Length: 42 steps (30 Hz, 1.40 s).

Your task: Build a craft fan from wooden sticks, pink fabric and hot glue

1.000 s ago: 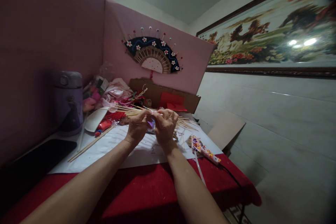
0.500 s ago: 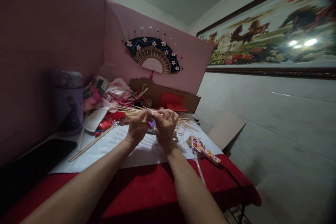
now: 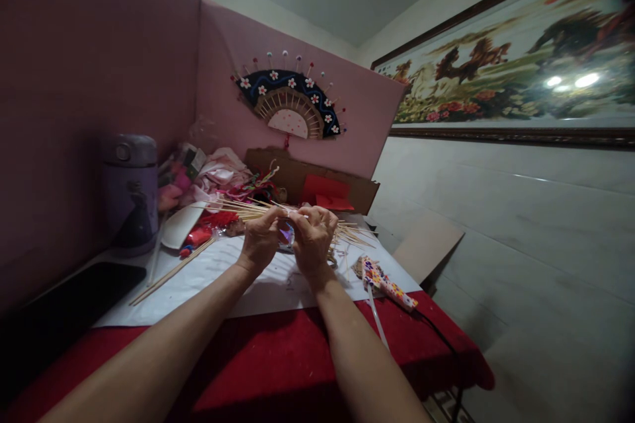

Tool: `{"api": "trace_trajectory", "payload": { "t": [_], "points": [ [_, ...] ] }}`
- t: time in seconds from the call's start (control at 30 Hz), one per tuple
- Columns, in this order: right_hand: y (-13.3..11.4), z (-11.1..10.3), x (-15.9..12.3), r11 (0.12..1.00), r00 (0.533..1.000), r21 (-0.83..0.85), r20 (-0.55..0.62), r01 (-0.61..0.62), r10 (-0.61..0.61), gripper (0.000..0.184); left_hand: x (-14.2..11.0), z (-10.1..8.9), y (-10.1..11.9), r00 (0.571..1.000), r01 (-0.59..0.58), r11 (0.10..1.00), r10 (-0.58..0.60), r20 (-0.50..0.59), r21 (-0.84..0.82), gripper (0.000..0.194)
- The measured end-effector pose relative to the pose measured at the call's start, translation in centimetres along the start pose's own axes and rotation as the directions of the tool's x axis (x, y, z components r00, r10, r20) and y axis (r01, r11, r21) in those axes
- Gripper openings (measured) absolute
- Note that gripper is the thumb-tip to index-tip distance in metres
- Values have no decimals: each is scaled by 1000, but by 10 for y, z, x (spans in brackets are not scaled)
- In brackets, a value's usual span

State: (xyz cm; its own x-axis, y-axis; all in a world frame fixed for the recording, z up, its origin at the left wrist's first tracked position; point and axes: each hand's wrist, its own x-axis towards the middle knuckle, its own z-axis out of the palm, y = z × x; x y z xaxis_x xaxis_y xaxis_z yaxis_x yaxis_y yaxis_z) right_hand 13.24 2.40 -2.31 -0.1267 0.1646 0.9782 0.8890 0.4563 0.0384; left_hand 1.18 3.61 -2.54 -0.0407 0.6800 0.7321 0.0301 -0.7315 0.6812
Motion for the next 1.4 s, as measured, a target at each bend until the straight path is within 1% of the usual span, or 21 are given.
{"api": "trace_trajectory", "payload": {
  "t": [0.27,0.57,0.77,0.93,1.1,1.27,1.4],
  "points": [
    [0,0,0,1000,1000,12,15,-10,10,11,-1,0,0,1000,17,1000,-17,1,5,11],
    [1,0,-1,1000,999,-1,22,-24,24,11,-2,0,0,999,-21,1000,21,35,-14,9],
    [0,-1,-1,998,998,31,32,-46,45,14,-2,-2,-3,998,-42,999,40,55,24,9],
    [1,-1,-2,998,997,20,51,-53,52,18,-1,-3,-6,996,-66,997,64,69,34,15],
    [1,-1,-1,997,998,44,26,-56,55,14,-1,-2,-5,996,-67,998,66,63,11,21],
    [-1,-2,-1,997,999,56,9,-50,50,11,0,-2,-3,996,-62,998,62,62,6,32],
    [0,0,-1,997,999,57,14,-51,51,13,0,0,0,998,-53,999,53,38,-10,31]
  ]
}}
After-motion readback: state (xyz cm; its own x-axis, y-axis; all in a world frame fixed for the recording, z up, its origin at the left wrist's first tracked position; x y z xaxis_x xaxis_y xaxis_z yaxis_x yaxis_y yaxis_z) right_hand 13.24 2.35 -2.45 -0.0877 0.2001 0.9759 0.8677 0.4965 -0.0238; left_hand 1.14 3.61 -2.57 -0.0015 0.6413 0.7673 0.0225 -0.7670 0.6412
